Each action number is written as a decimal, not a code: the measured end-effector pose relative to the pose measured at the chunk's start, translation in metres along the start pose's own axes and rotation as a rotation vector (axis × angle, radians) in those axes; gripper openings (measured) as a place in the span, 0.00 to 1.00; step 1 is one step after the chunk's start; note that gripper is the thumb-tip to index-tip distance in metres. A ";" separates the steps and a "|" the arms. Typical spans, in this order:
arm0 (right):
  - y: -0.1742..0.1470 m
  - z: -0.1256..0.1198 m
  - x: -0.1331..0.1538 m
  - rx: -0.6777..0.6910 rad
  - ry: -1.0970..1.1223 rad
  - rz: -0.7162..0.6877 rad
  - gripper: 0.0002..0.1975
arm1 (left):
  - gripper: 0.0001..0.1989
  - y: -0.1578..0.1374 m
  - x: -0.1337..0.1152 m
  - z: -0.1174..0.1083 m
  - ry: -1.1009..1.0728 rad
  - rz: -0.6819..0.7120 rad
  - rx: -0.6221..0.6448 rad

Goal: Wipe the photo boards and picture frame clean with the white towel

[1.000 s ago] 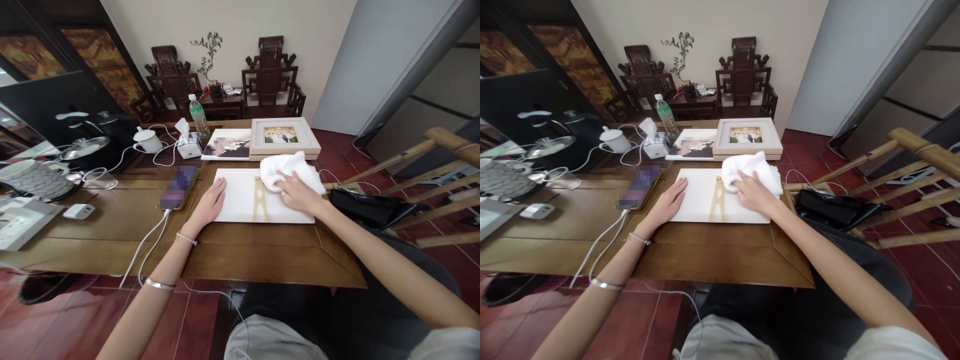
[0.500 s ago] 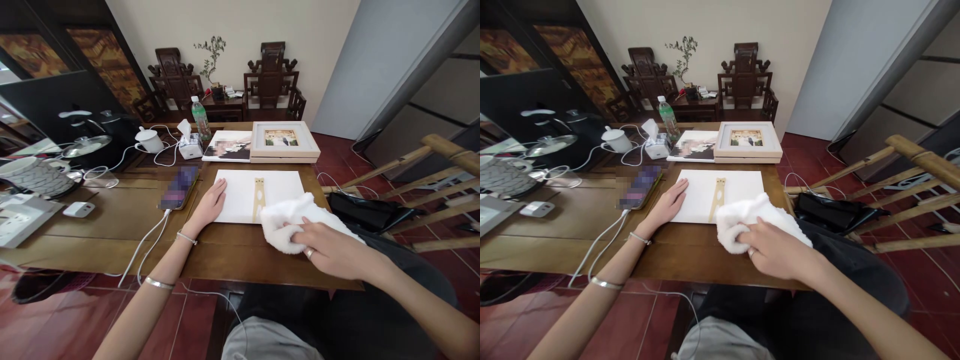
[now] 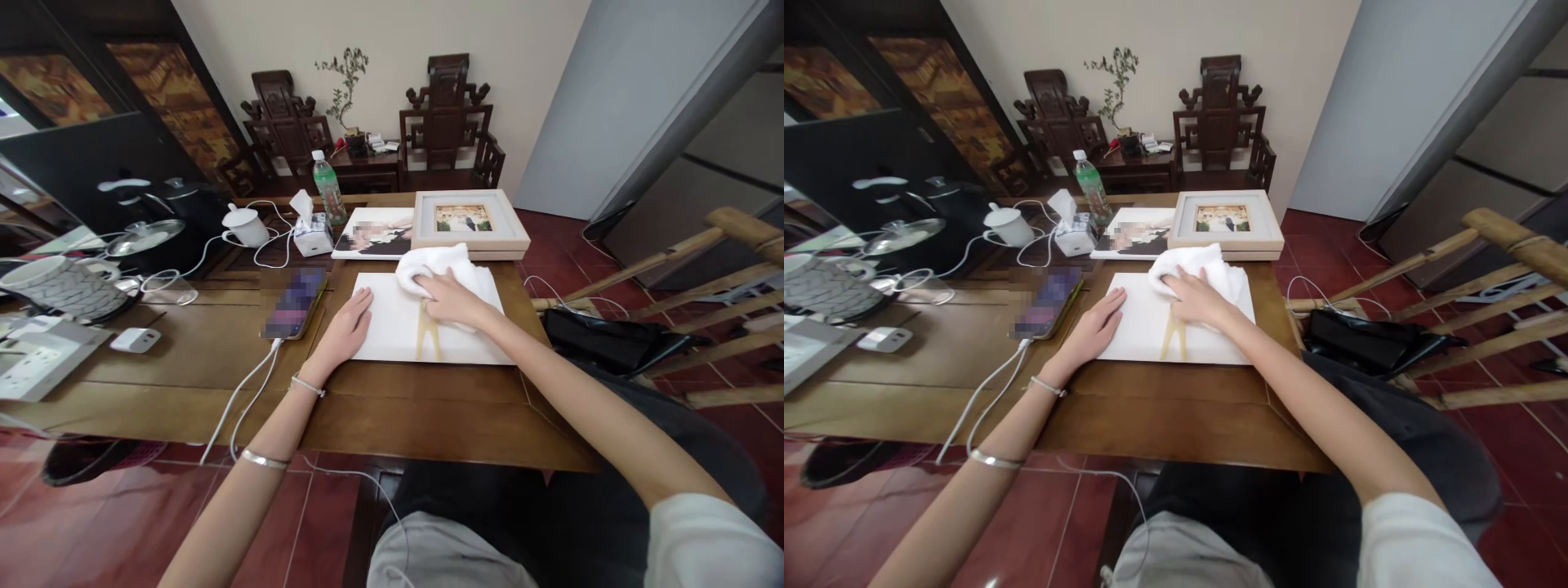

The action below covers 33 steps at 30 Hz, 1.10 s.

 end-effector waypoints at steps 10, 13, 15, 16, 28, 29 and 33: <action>-0.055 0.026 0.062 0.141 -0.225 -0.135 0.28 | 0.23 0.000 0.000 0.001 -0.006 -0.001 -0.005; -0.088 0.028 0.091 0.111 -0.219 -0.178 0.23 | 0.24 0.000 -0.001 0.001 0.001 0.003 -0.012; -0.106 0.032 0.106 0.125 -0.211 -0.204 0.20 | 0.23 0.000 -0.001 0.000 0.006 0.003 -0.017; -0.112 0.033 0.111 0.138 -0.211 -0.214 0.19 | 0.23 0.000 -0.002 0.000 0.007 0.003 -0.017; -0.070 0.016 0.082 0.183 -0.116 -0.168 0.26 | 0.24 0.000 0.000 0.001 0.005 0.000 -0.008; -0.058 0.014 0.074 0.184 -0.110 -0.147 0.26 | 0.24 0.000 0.001 0.002 0.004 0.002 -0.006; -0.012 0.009 0.043 0.149 -0.122 -0.070 0.27 | 0.25 0.000 0.002 0.002 -0.005 0.011 -0.004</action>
Point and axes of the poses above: each hand's wrist, its own y-axis towards the middle knuckle, its own z-axis out of the palm, x = y × z, the point moved 7 cm from there along y, towards the middle knuckle, and after that the axes turned 4 degrees about -x, right-handed, at the moved point
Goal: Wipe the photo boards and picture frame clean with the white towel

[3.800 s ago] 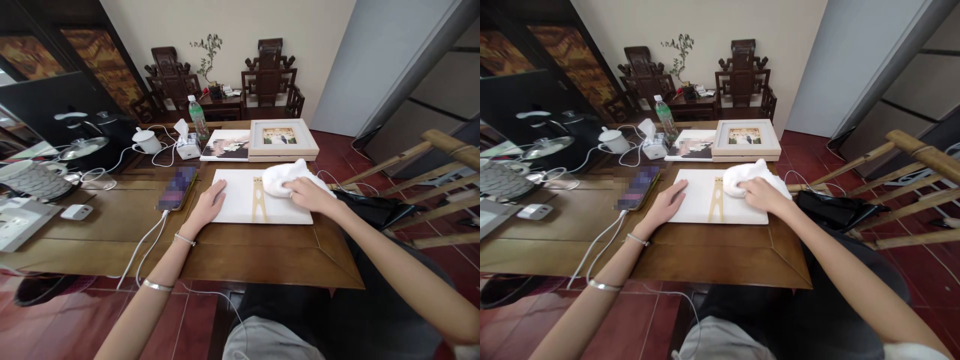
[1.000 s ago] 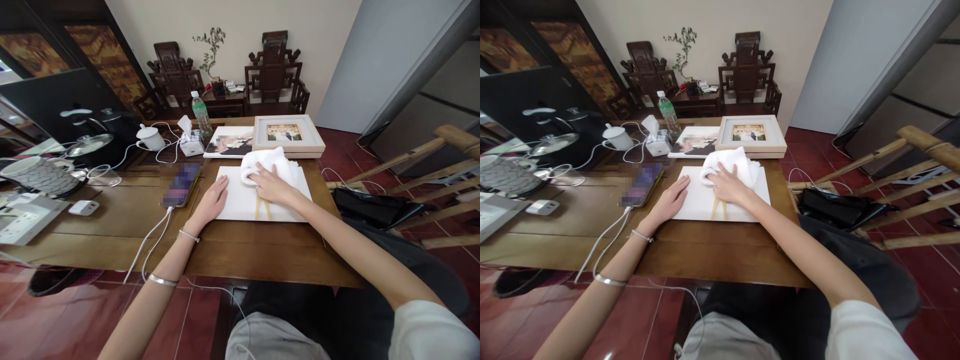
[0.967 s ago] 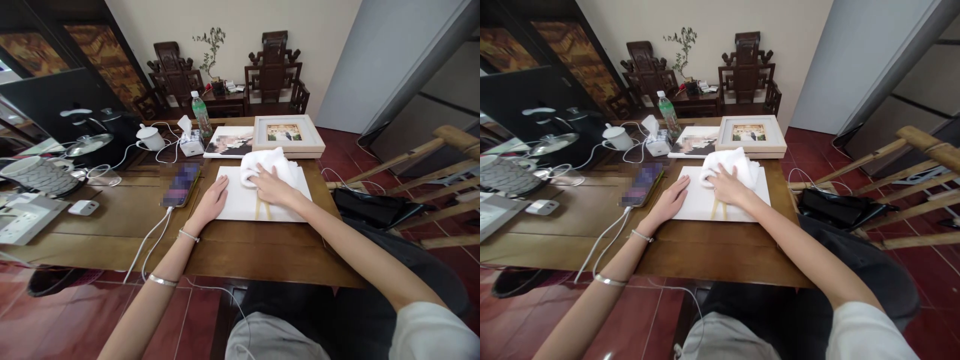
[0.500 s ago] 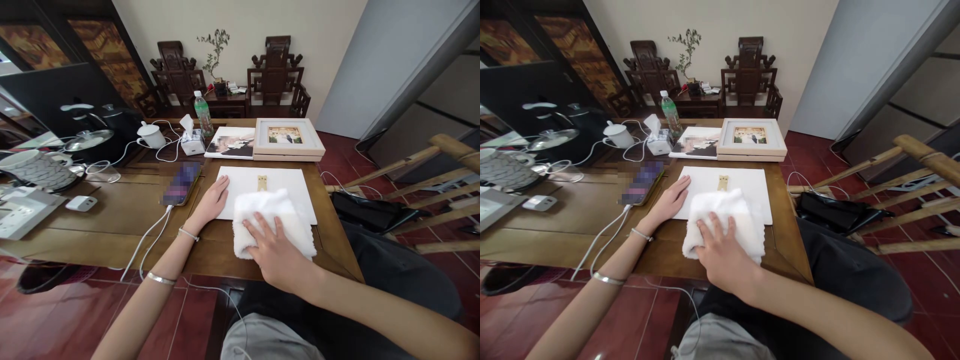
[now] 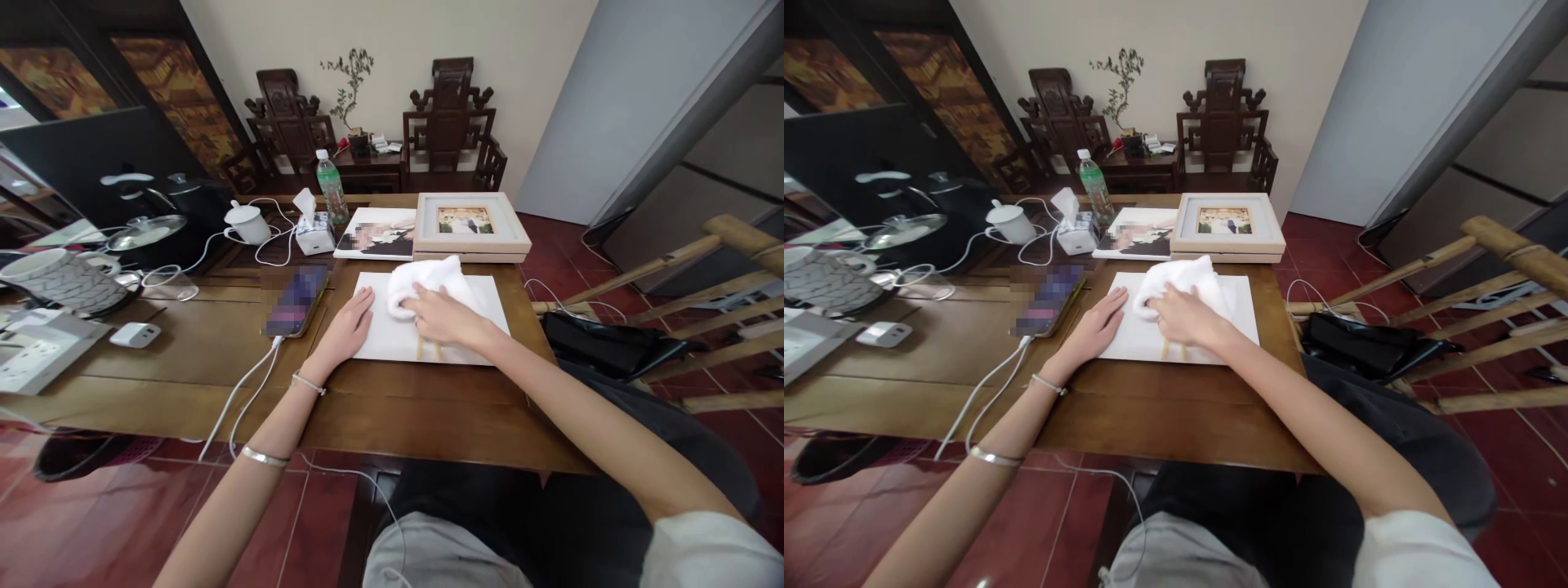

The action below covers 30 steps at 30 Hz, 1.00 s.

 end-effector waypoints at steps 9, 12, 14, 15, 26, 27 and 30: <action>0.022 0.017 -0.007 -0.080 -0.138 0.038 0.29 | 0.24 0.000 -0.001 -0.001 0.008 0.013 -0.007; 0.002 0.030 0.011 -0.040 -0.190 0.028 0.27 | 0.24 0.000 0.000 0.000 0.006 0.013 -0.002; -0.015 0.032 0.027 -0.048 -0.196 0.005 0.25 | 0.24 0.000 0.000 0.000 0.002 0.008 -0.003; -0.024 0.032 0.036 -0.063 -0.195 -0.012 0.23 | 0.24 0.000 -0.001 -0.001 0.001 0.005 -0.002; -0.087 0.033 0.102 -0.017 -0.067 -0.126 0.15 | 0.24 0.000 -0.003 -0.002 0.010 0.013 -0.010; -0.086 0.032 0.101 -0.016 -0.061 -0.129 0.15 | 0.24 0.000 -0.003 -0.002 0.009 0.011 -0.009; -0.078 0.024 0.094 -0.018 -0.041 -0.129 0.18 | 0.23 0.000 -0.003 -0.002 0.002 0.002 -0.005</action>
Point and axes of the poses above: each hand's wrist, its own y-axis towards the middle knuckle, its own z-axis out of the palm, x = y × z, the point moved 7 cm from there along y, towards the middle knuckle, and after that the axes turned 4 degrees about -x, right-handed, at the moved point
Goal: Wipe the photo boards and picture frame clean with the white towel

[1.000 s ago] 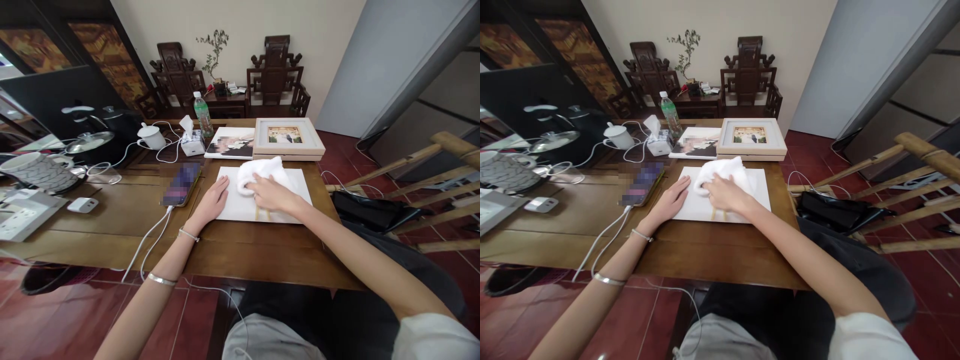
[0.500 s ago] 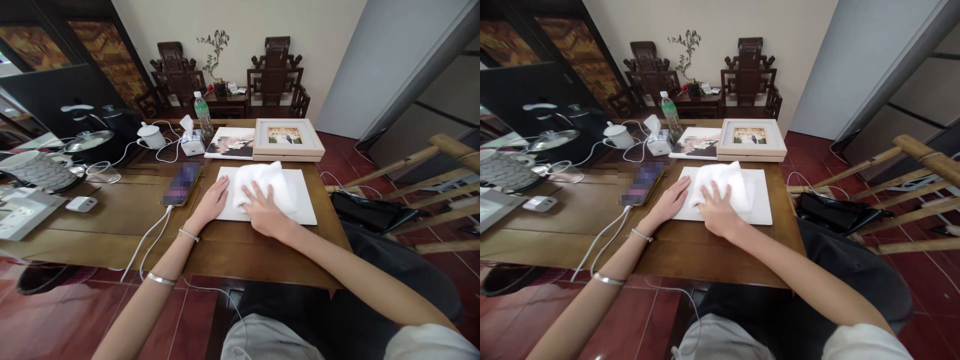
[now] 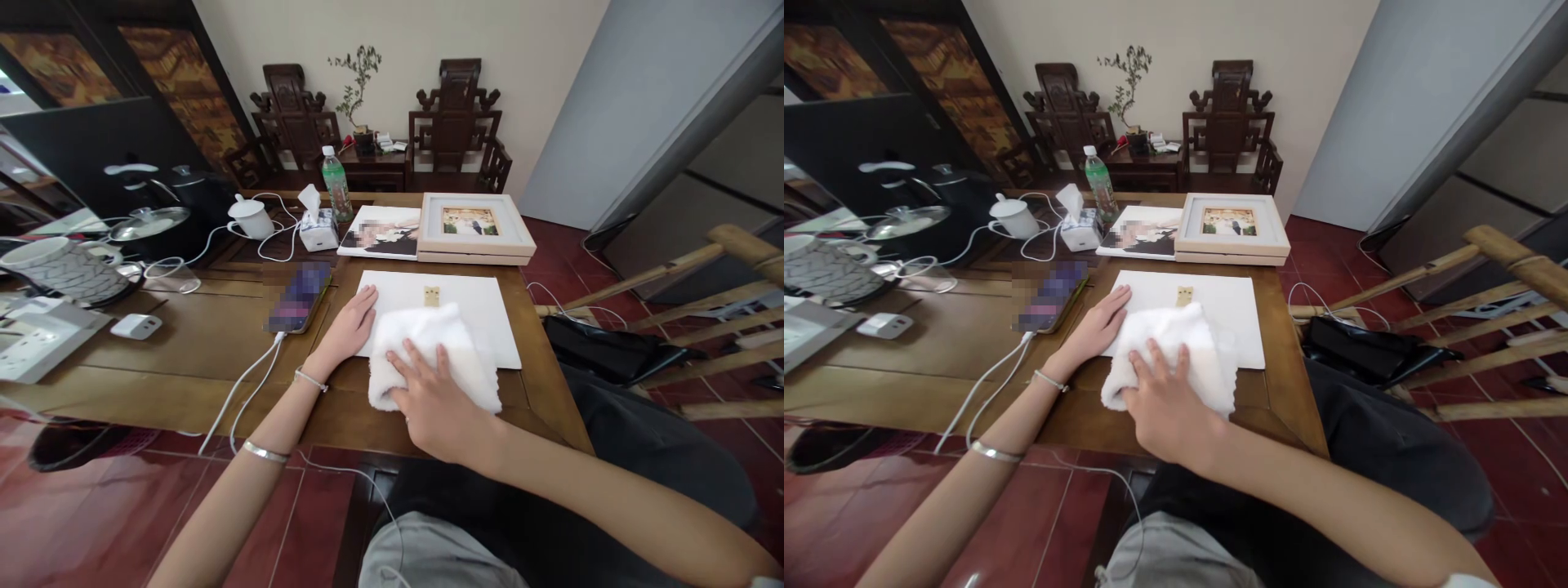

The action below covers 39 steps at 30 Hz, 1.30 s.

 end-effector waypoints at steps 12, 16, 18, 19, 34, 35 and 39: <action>0.100 -0.011 -0.092 0.028 -0.072 0.169 0.27 | 0.23 0.001 0.003 0.001 -0.030 0.011 0.010; 0.112 0.001 -0.100 -0.003 -0.133 0.210 0.27 | 0.23 0.001 0.003 0.002 -0.027 0.009 0.010; 0.109 0.007 -0.095 -0.026 -0.180 0.213 0.27 | 0.23 0.001 0.003 0.002 -0.028 0.002 0.012; 0.106 0.009 -0.091 -0.033 -0.204 0.214 0.26 | 0.24 0.001 0.003 0.002 -0.028 0.001 0.015; 0.009 0.010 0.019 0.028 -0.087 0.015 0.16 | 0.23 0.000 0.003 -0.001 -0.065 -0.017 0.019; 0.007 0.008 0.019 0.034 -0.069 0.005 0.17 | 0.23 0.000 0.003 -0.001 -0.069 -0.019 0.020; 0.014 -0.002 0.001 0.017 -0.006 0.004 0.20 | 0.23 0.000 0.001 -0.001 -0.059 -0.016 0.025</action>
Point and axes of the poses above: each hand's wrist, its own y-axis towards the middle knuckle, its own z-axis out of the palm, x = y × z, the point moved 7 cm from there along y, towards the middle knuckle, and after that the axes turned 4 degrees about -x, right-handed, at the moved point
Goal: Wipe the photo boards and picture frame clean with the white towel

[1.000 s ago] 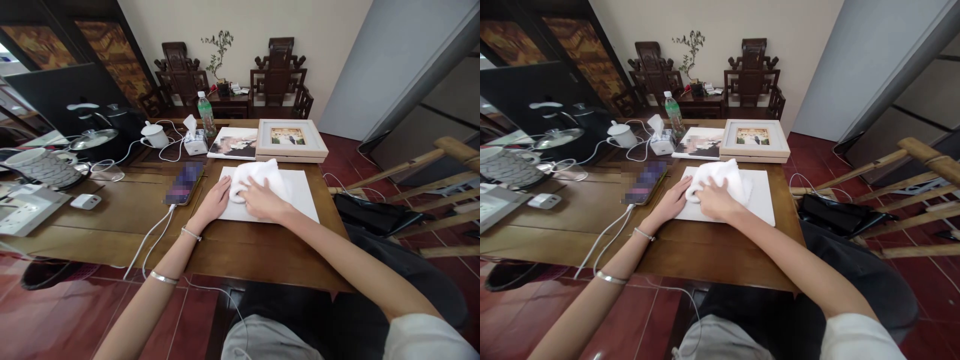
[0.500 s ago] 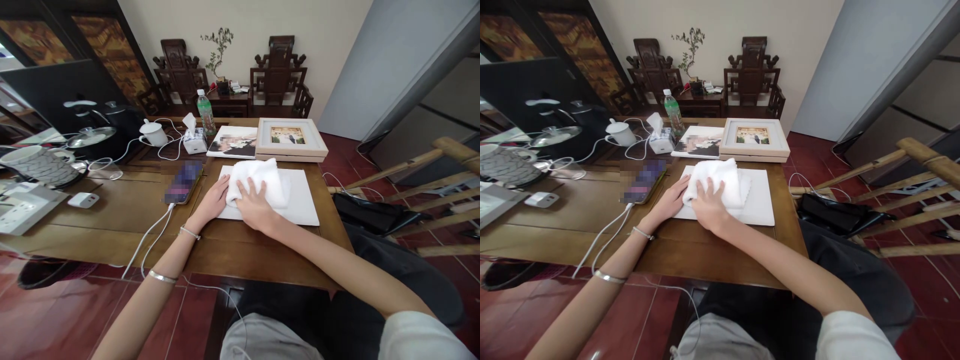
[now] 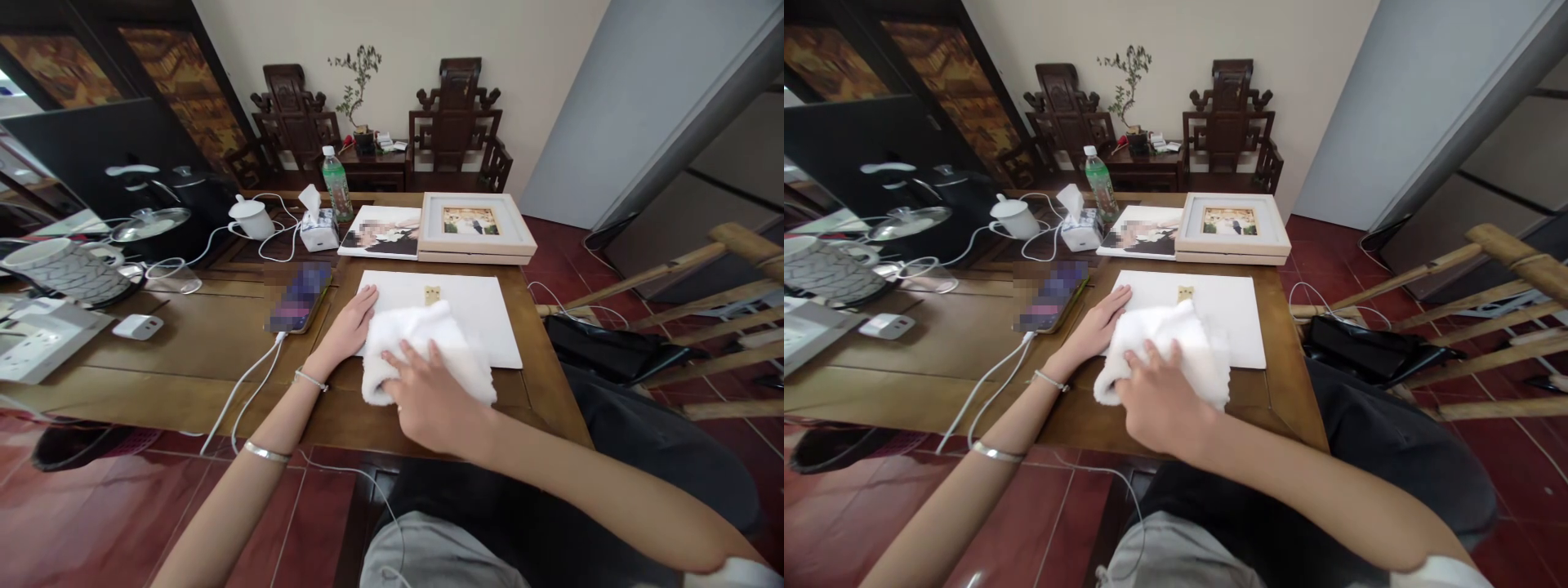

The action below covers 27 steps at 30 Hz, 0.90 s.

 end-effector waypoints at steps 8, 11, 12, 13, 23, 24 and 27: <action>0.063 -0.009 -0.074 -0.022 -0.053 0.168 0.24 | 0.24 0.001 0.003 0.001 -0.001 -0.005 -0.002; 0.085 -0.007 -0.094 -0.075 -0.126 0.219 0.24 | 0.24 0.001 0.007 0.002 -0.022 -0.020 -0.010; 0.090 -0.004 -0.098 -0.087 -0.147 0.233 0.24 | 0.24 0.002 0.008 0.002 -0.038 -0.038 -0.016; 0.094 -0.002 -0.100 -0.096 -0.168 0.247 0.23 | 0.24 0.002 0.009 0.001 -0.058 -0.064 -0.026; 0.068 0.015 -0.020 -0.107 -0.214 -0.046 0.18 | 0.28 -0.001 -0.017 -0.032 -0.262 -0.065 -0.250; 0.059 0.013 -0.009 -0.130 -0.199 -0.093 0.17 | 0.28 -0.002 -0.016 -0.032 -0.260 -0.065 -0.246; 0.031 0.007 0.010 -0.118 -0.143 -0.189 0.17 | 0.29 -0.003 -0.011 -0.027 -0.211 -0.095 -0.209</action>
Point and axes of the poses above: each hand's wrist, its own y-axis towards the middle knuckle, its own z-axis out of the palm, x = y × z, the point moved 7 cm from there along y, towards the middle knuckle, and after that the axes turned 4 degrees about -x, right-handed, at the moved point
